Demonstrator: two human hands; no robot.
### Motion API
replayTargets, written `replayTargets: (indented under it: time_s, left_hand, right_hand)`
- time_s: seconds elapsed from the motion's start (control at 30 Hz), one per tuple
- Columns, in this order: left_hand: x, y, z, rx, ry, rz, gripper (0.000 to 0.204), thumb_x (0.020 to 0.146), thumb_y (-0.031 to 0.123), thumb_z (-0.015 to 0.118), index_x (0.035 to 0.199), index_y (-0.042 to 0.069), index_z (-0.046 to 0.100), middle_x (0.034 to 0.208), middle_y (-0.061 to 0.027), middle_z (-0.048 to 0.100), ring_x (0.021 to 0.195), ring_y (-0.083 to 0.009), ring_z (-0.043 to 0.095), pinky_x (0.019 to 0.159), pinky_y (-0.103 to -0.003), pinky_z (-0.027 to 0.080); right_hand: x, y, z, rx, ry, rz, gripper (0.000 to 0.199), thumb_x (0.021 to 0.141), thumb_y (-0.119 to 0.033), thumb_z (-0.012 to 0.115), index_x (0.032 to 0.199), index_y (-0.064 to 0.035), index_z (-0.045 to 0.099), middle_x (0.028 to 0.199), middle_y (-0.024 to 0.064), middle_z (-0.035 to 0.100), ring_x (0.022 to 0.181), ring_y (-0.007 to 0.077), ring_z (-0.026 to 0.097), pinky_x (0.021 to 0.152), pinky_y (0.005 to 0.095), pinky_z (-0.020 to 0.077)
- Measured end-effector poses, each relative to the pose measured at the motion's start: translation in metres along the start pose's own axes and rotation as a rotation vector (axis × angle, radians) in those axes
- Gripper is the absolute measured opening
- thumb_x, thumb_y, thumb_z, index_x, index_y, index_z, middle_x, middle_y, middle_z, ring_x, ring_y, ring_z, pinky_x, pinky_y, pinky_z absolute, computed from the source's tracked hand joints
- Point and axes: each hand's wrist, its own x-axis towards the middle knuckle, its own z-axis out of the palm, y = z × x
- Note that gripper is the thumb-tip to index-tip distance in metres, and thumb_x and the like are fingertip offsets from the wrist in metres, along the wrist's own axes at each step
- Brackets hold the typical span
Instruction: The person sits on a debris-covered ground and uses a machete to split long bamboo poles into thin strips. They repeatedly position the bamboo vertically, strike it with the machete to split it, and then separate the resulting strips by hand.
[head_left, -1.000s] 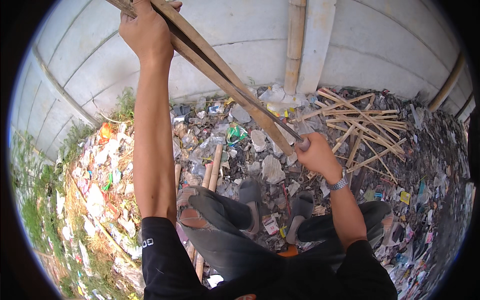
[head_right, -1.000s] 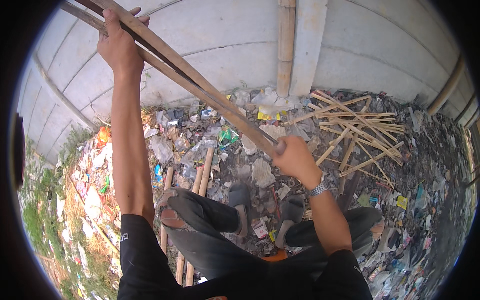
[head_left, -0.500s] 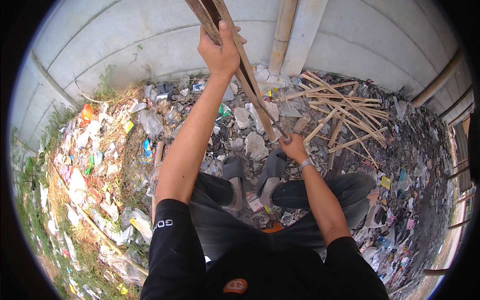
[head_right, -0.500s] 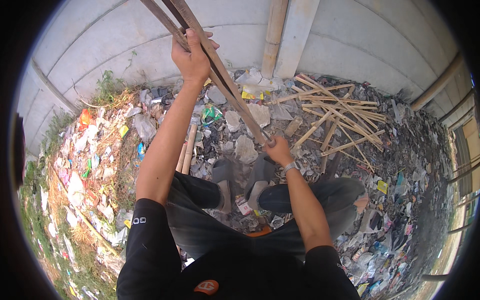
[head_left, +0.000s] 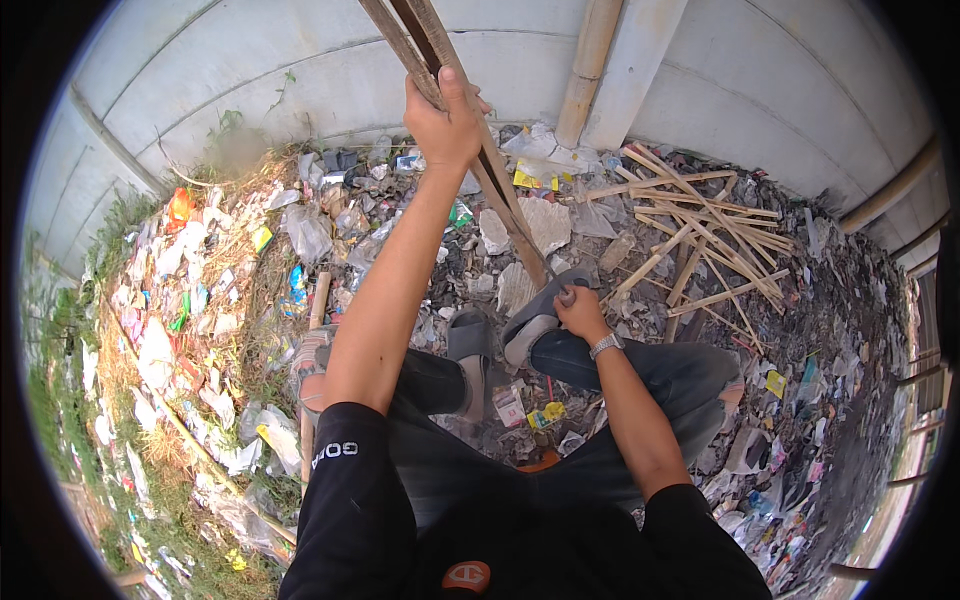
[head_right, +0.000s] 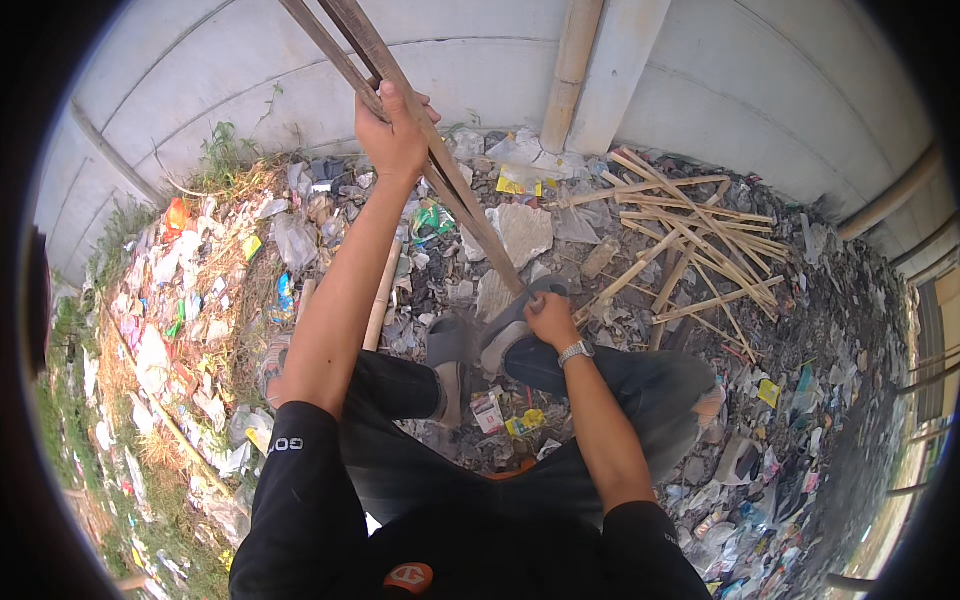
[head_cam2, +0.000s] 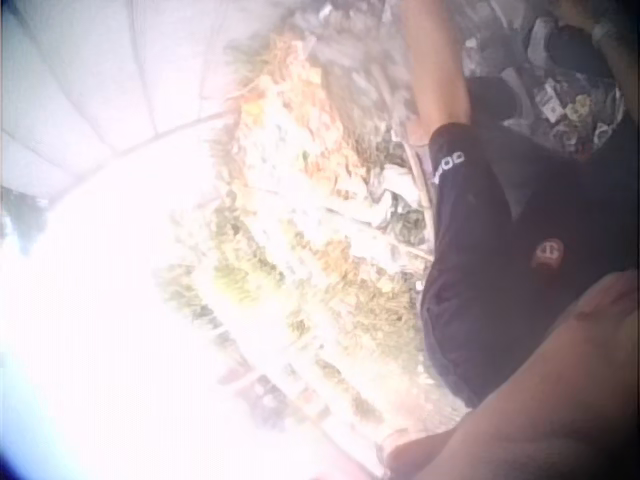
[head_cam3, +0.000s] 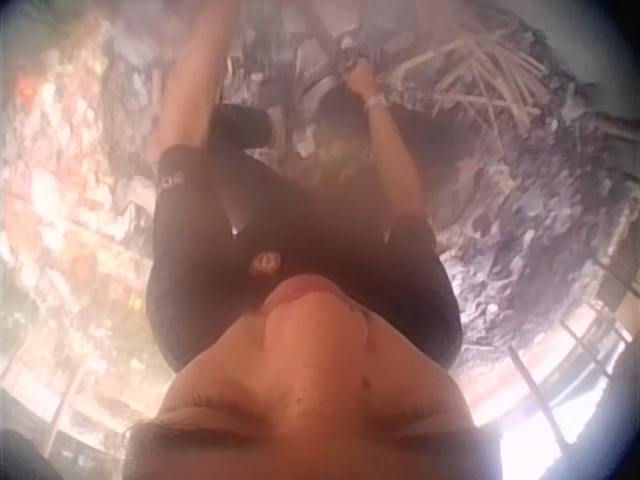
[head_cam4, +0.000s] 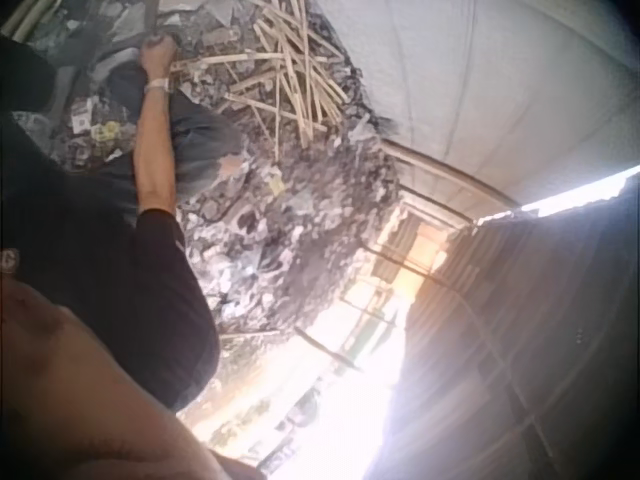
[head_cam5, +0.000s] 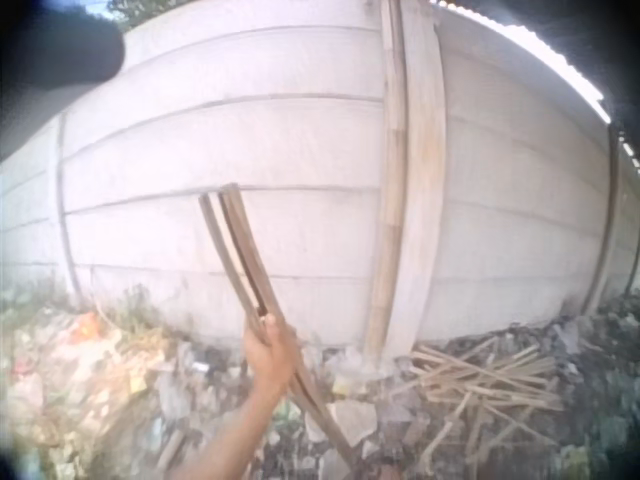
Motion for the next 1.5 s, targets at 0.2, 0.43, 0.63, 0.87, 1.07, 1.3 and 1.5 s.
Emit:
replayTargets:
  time_s: [0.2, 0.43, 0.63, 0.87, 1.07, 1.3, 1.5]
  left_hand:
    - [-0.019, 0.007, 0.028, -0.019, -0.011, 0.006, 0.048, 0.102, 0.045, 0.058, 0.109, -0.002, 0.049, 0.068, -0.0083, 0.065, 0.057, -0.0172, 0.068, 0.053, -0.030, 0.053]
    - [-0.037, -0.019, 0.017, -0.014, 0.024, -0.021, 0.053, 0.102, 0.048, 0.057, 0.113, -0.003, 0.045, 0.072, -0.0122, 0.064, 0.056, -0.0201, 0.067, 0.053, -0.031, 0.053]
    - [-0.027, -0.028, 0.012, -0.004, 0.031, -0.017, 0.051, 0.103, 0.047, 0.055, 0.111, -0.002, 0.045, 0.073, -0.0124, 0.064, 0.057, -0.0202, 0.066, 0.053, -0.032, 0.054]
    - [-0.022, -0.029, 0.018, -0.030, -0.019, -0.021, 0.057, 0.103, 0.054, 0.052, 0.109, -0.002, 0.046, 0.077, -0.0166, 0.066, 0.060, -0.0233, 0.068, 0.055, -0.035, 0.056]
    - [-0.033, -0.027, 0.025, -0.069, -0.058, -0.065, 0.059, 0.101, 0.057, 0.054, 0.107, -0.002, 0.048, 0.078, -0.0163, 0.067, 0.062, -0.0235, 0.069, 0.055, -0.035, 0.056]
    - [-0.050, -0.016, 0.046, -0.136, -0.206, -0.004, 0.061, 0.101, 0.057, 0.054, 0.107, -0.003, 0.051, 0.080, -0.0155, 0.068, 0.066, -0.0227, 0.070, 0.057, -0.034, 0.056]
    - [-0.072, 0.003, 0.075, 0.161, -0.460, 0.062, 0.065, 0.100, 0.054, 0.058, 0.118, -0.008, 0.051, 0.085, -0.0193, 0.070, 0.080, -0.0301, 0.071, 0.075, -0.041, 0.058]
  right_hand:
    - [0.001, 0.025, 0.013, 0.008, 0.065, 0.006, 0.048, 0.082, -0.027, 0.075, 0.114, 0.0077, 0.071, 0.101, 0.0305, 0.071, 0.099, 0.0424, 0.071, 0.091, 0.0431, 0.0549]
    - [-0.018, 0.022, 0.022, 0.001, 0.114, 0.016, 0.042, 0.082, -0.025, 0.075, 0.110, 0.0067, 0.072, 0.101, 0.0293, 0.071, 0.100, 0.0424, 0.070, 0.092, 0.0433, 0.0550]
    - [-0.030, 0.001, -0.019, -0.088, -0.004, 0.048, 0.034, 0.083, -0.028, 0.074, 0.102, 0.0002, 0.074, 0.096, 0.0287, 0.070, 0.096, 0.0462, 0.067, 0.088, 0.0499, 0.0543]
    - [-0.072, -0.048, -0.071, -0.244, -0.063, -0.096, 0.034, 0.087, -0.031, 0.070, 0.094, 0.0016, 0.068, 0.092, 0.0287, 0.069, 0.093, 0.0483, 0.066, 0.085, 0.0530, 0.0528]
    - [-0.112, -0.147, -0.121, -0.164, -0.084, 0.019, 0.037, 0.091, -0.029, 0.067, 0.098, 0.0061, 0.060, 0.092, 0.0301, 0.068, 0.090, 0.0504, 0.065, 0.081, 0.0551, 0.0512]
    - [-0.139, -0.156, -0.115, 0.139, -0.036, 0.150, 0.038, 0.095, -0.032, 0.068, 0.099, 0.0053, 0.061, 0.085, 0.0251, 0.068, 0.080, 0.0452, 0.067, 0.072, 0.0445, 0.0510]
    - [-0.156, -0.104, -0.079, 0.283, 0.127, 0.291, 0.043, 0.099, -0.039, 0.063, 0.103, 0.0041, 0.065, 0.083, 0.0221, 0.069, 0.076, 0.0357, 0.069, 0.068, 0.0412, 0.0511]
